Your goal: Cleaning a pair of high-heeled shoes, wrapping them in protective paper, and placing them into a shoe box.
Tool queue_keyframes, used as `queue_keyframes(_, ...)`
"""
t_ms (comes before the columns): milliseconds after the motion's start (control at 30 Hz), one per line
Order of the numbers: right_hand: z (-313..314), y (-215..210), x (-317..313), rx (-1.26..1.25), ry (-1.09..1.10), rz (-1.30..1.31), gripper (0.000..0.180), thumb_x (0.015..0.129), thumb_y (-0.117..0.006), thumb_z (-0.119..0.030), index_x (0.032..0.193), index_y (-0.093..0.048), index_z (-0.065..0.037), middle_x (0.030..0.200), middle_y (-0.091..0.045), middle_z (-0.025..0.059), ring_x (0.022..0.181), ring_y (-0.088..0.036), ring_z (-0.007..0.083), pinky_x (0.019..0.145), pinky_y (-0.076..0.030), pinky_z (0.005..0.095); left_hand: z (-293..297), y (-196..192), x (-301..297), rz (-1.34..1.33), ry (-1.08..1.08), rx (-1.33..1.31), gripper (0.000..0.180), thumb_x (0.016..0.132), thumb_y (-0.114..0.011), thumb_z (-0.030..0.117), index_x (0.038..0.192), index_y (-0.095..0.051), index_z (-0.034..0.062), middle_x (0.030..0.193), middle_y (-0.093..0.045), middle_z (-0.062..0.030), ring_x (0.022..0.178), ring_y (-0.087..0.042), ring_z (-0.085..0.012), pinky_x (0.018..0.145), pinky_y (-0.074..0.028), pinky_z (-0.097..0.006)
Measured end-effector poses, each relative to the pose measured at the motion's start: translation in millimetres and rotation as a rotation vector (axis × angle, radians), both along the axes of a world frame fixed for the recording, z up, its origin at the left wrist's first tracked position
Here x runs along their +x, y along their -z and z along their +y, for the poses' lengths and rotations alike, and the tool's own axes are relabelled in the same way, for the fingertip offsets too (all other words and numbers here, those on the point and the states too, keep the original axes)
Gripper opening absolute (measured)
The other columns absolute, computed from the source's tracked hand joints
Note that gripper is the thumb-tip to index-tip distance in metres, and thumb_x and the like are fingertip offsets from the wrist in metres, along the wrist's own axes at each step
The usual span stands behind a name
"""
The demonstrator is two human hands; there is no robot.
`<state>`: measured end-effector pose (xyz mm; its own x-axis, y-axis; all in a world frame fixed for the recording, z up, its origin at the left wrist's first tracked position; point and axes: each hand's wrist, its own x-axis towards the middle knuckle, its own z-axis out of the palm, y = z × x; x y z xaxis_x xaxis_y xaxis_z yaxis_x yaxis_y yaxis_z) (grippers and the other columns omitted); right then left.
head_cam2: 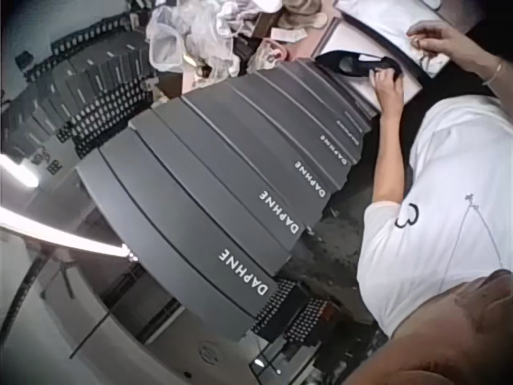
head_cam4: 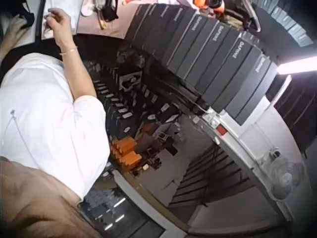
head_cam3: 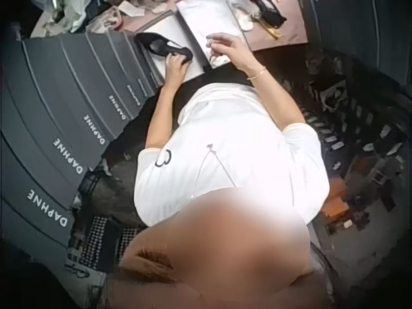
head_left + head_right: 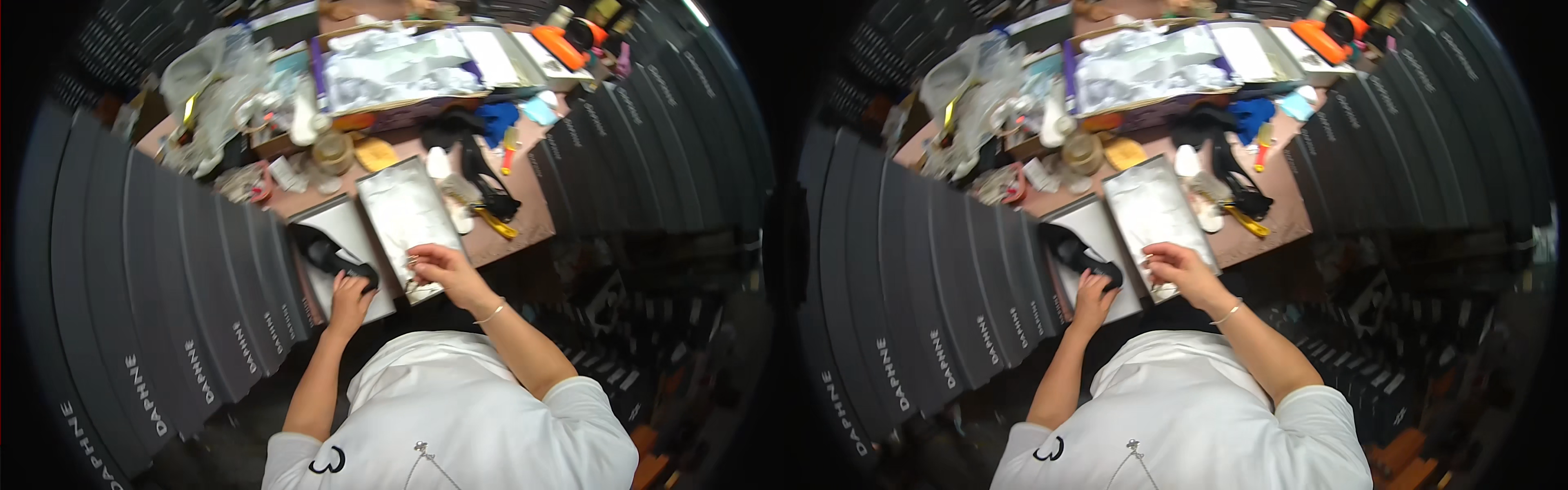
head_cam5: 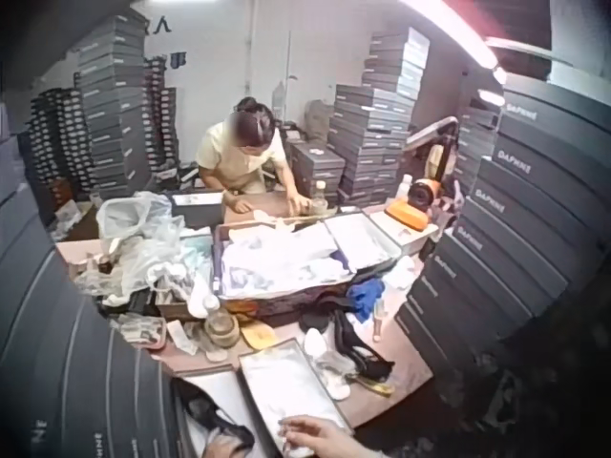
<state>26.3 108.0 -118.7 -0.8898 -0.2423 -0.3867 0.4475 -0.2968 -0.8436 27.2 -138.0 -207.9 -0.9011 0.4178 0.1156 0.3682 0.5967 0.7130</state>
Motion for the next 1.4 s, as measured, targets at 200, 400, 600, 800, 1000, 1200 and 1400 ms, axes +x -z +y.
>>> queue_keyframes(200,26.5,-36.9,7.8,-0.188,0.03,0.043,0.031,0.092,-0.059,-0.006,0.122,-0.056,-0.002,0.095,-0.064,0.0029,0.078,-0.058,0.0072,0.072,-0.049,0.0217,27.6,-73.0,-15.9,0.105,-0.17,0.152,0.039,0.075,-0.073,0.007,0.111,-0.061,-0.0002,0.109,-0.062,-0.0147,0.106,-0.056,-0.0337,0.098,-0.041,-0.044)
queue_keyframes(400,71.4,-51.0,35.8,-0.391,0.117,0.152,0.023,0.091,-0.06,-0.005,0.113,-0.059,-0.001,0.094,-0.062,0.0045,0.077,-0.057,0.0096,0.07,-0.048,0.0238,164.0,-109.8,-102.5,0.024,0.292,0.223,0.027,0.082,-0.065,0.004,0.109,-0.063,0.0009,0.107,-0.064,-0.0167,0.103,-0.059,-0.0328,0.091,-0.045,-0.037)
queue_keyframes(600,111.3,-39.4,47.5,-0.556,0.405,0.2,0.021,0.088,-0.058,0.002,0.109,-0.059,0.0,0.09,-0.062,0.0109,0.073,-0.056,0.0158,0.068,-0.048,0.0297,340.7,-36.1,-153.0,0.26,0.775,-0.153,0.053,0.076,-0.073,0.024,0.12,-0.054,0.0018,0.112,-0.059,-0.0169,0.109,-0.055,-0.0341,0.103,-0.035,-0.049)
queue_keyframes(800,160.9,-33.7,43.6,-0.494,0.733,0.164,0.037,0.09,-0.055,0.001,0.127,-0.052,-0.001,0.1,-0.062,0.0094,0.078,-0.059,0.0128,0.07,-0.05,0.0257,360.8,-30.7,-179.5,0.104,0.951,-0.421,0.023,0.082,-0.066,0.021,0.101,-0.065,0.0081,0.091,-0.067,-0.0112,0.094,-0.063,-0.0291,0.097,-0.037,-0.055)
queue_keyframes(1000,160.9,-38.4,19.2,-0.249,0.642,0.145,0.044,0.089,-0.056,0.003,0.132,-0.047,-0.001,0.105,-0.059,0.0099,0.083,-0.059,0.0129,0.075,-0.052,0.0263,241.0,-160.9,-167.4,-0.095,0.735,0.192,0.025,0.079,-0.073,0.015,0.099,-0.063,0.0027,0.086,-0.063,-0.0141,0.084,-0.059,-0.0319,0.079,-0.046,-0.037)
queue_keyframes(1200,120.4,-55.6,-3.9,-0.136,0.484,0.216,0.044,0.09,-0.055,0.002,0.133,-0.047,0.0,0.105,-0.06,0.0079,0.088,-0.062,0.0125,0.079,-0.053,0.0261,146.3,-140.5,-100.8,-0.171,0.56,0.36,0.018,0.079,-0.07,0.002,0.096,-0.064,0.0015,0.085,-0.066,-0.0117,0.086,-0.064,-0.0285,0.097,-0.044,-0.042)
queue_keyframes(1400,89.4,-35.1,5.8,0.614,0.226,0.274,0.023,0.087,-0.059,-0.003,0.109,-0.064,0.002,0.093,-0.058,0.005,0.071,-0.051,0.0088,0.062,-0.043,0.0221,119.7,-75.5,-57.8,-0.151,0.432,0.359,0.016,0.08,-0.068,0.007,0.094,-0.064,0.0,0.087,-0.065,-0.0134,0.088,-0.063,-0.0311,0.097,-0.044,-0.041)
